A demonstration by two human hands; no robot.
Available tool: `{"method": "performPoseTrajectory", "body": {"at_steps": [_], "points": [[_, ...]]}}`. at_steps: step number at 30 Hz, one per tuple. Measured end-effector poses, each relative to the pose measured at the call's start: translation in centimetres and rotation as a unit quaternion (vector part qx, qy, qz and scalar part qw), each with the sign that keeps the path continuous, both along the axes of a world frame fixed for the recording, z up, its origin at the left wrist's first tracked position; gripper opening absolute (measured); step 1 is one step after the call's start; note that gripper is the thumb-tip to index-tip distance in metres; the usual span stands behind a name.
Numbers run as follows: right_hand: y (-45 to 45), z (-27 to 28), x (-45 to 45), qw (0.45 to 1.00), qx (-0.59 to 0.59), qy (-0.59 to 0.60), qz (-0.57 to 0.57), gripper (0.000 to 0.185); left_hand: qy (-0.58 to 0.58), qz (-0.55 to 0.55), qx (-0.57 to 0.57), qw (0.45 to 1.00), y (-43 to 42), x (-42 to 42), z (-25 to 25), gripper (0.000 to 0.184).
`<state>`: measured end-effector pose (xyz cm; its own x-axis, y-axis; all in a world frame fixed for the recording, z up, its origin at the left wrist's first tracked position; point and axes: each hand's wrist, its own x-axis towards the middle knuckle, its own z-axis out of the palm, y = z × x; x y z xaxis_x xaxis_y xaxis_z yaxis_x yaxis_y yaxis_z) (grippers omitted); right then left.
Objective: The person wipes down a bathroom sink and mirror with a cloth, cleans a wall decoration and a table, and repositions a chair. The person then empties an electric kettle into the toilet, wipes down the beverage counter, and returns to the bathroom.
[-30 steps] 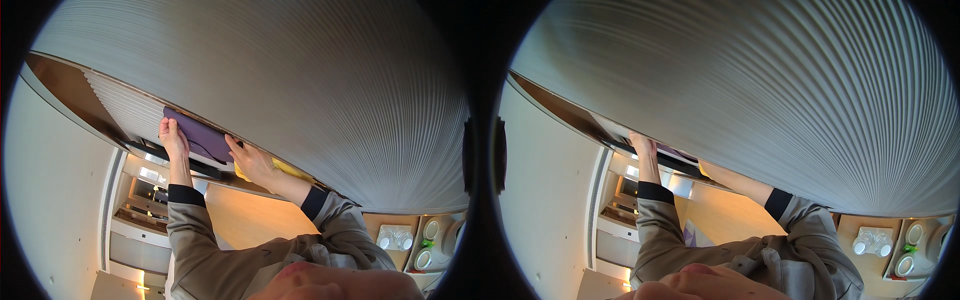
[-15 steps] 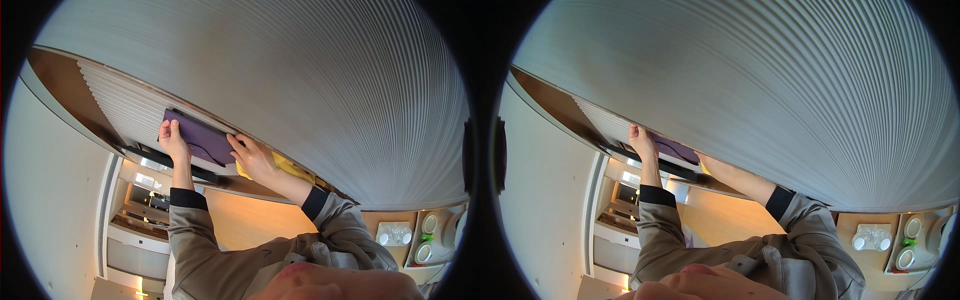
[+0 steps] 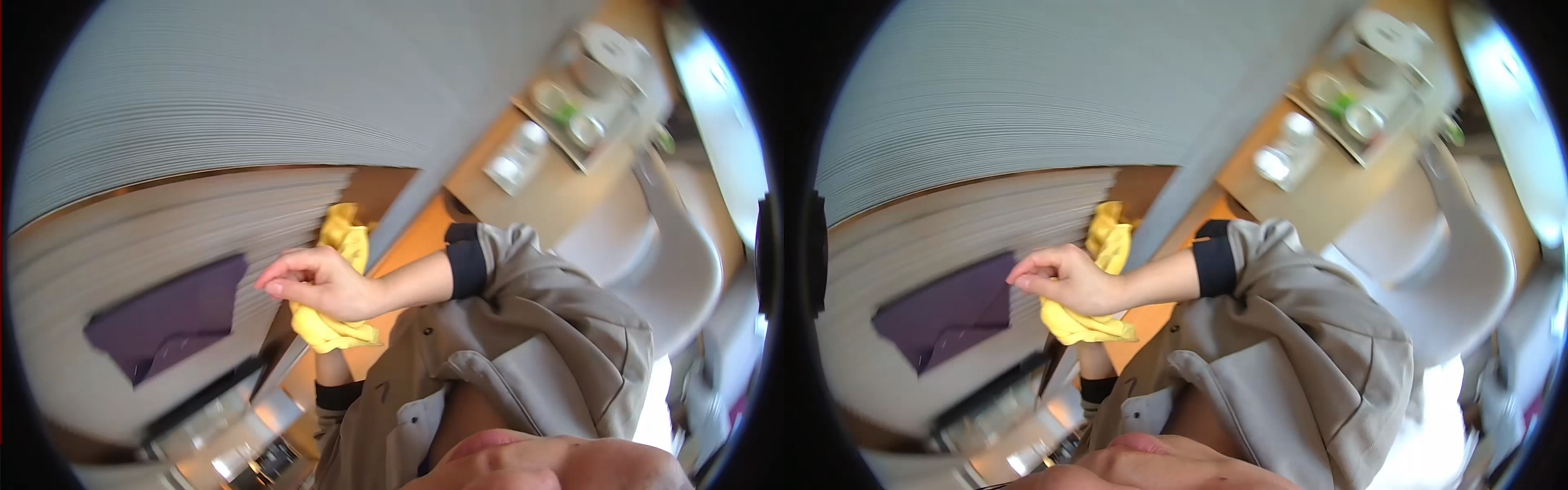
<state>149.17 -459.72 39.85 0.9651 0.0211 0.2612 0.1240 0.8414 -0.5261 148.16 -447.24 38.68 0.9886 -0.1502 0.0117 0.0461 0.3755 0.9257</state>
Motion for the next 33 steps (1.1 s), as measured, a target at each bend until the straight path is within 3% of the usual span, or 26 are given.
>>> {"method": "performPoseTrajectory", "body": {"at_steps": [1,4,7,8,9,10,11,13,14,15,17,19,21,22,24,25,27,30,31,32,33], "points": [[-0.8,-0.4,-0.9,0.998,0.042,0.038,0.009,0.015,0.051,-0.042,0.005,0.998,-1.1,-1.0,-2.1,0.035],[-2.9,-4.4,-2.7,0.984,-0.023,0.133,-0.119,0.019,0.166,-0.147,0.032,0.975,-2.9,-3.6,-7.1,0.038],[-4.6,-9.8,-7.1,0.909,-0.160,0.227,-0.313,0.026,0.240,-0.219,0.075,0.943,-2.0,-6.5,-10.2,0.041],[-5.0,-12.3,-9.6,0.887,-0.226,0.221,-0.336,0.036,0.202,-0.287,0.098,0.931,-1.8,-7.1,-11.1,0.040],[-4.3,-13.8,-11.8,0.883,-0.199,0.198,-0.378,0.052,0.163,-0.351,0.118,0.914,-1.9,-7.4,-12.4,0.039],[-4.8,-16.1,-14.6,0.800,-0.399,0.211,-0.394,0.065,0.144,-0.384,0.121,0.904,-2.1,-7.8,-14.6,0.038],[-4.0,-16.4,-16.7,0.782,-0.432,0.223,-0.390,0.066,0.126,-0.414,0.120,0.894,-2.8,-8.2,-16.6,0.037],[-1.5,-18.8,-19.3,0.711,-0.530,0.263,-0.380,0.052,0.241,-0.469,0.128,0.840,-4.4,-9.9,-18.1,0.036],[-1.4,-20.7,-20.3,0.711,-0.494,0.315,-0.389,0.044,0.257,-0.527,0.142,0.798,-4.2,-10.0,-20.3,0.034],[-2.8,-22.7,-20.8,0.708,-0.456,0.361,-0.400,0.037,0.255,-0.532,0.136,0.796,-4.0,-10.6,-20.5,0.034],[-6.2,-25.1,-21.0,0.663,-0.388,0.448,-0.457,0.029,0.064,-0.514,0.158,0.841,-4.1,-11.4,-20.9,0.031],[-11.2,-26.6,-20.8,0.597,-0.473,0.427,-0.488,0.035,0.031,-0.487,0.154,0.859,-1.5,-11.9,-23.2,0.030],[-16.4,-32.1,-19.0,0.492,-0.586,0.387,-0.515,0.040,0.155,-0.478,0.181,0.845,1.9,-11.7,-25.4,0.027],[-17.9,-33.9,-18.0,0.495,-0.588,0.378,-0.516,0.040,0.187,-0.459,0.201,0.845,3.6,-12.0,-26.8,0.027],[-20.1,-36.8,-15.8,0.253,-0.805,0.411,-0.345,0.047,0.224,-0.425,0.236,0.845,7.4,-12.8,-30.0,0.025],[-20.4,-37.9,-14.8,0.260,-0.805,0.407,-0.344,0.047,0.232,-0.411,0.254,0.844,9.3,-13.2,-31.2,0.025],[-20.0,-39.8,-13.5,0.209,-0.791,0.373,-0.437,0.045,0.274,-0.366,0.300,0.837,11.8,-13.9,-32.0,0.023],[-13.9,-42.6,-15.4,0.316,-0.826,0.257,-0.389,0.041,0.340,-0.305,0.295,0.839,14.7,-15.7,-33.0,0.021],[-10.3,-42.6,-16.4,0.377,-0.824,0.232,-0.353,0.041,0.344,-0.306,0.290,0.839,14.6,-16.3,-33.3,0.021],[-8.0,-40.4,-16.2,0.483,-0.789,0.150,-0.350,0.041,0.367,-0.302,0.288,0.831,14.8,-17.1,-33.3,0.021],[-6.6,-40.1,-14.9,0.501,-0.783,0.123,-0.348,0.043,0.388,-0.297,0.287,0.824,14.9,-17.8,-33.4,0.020]]}}
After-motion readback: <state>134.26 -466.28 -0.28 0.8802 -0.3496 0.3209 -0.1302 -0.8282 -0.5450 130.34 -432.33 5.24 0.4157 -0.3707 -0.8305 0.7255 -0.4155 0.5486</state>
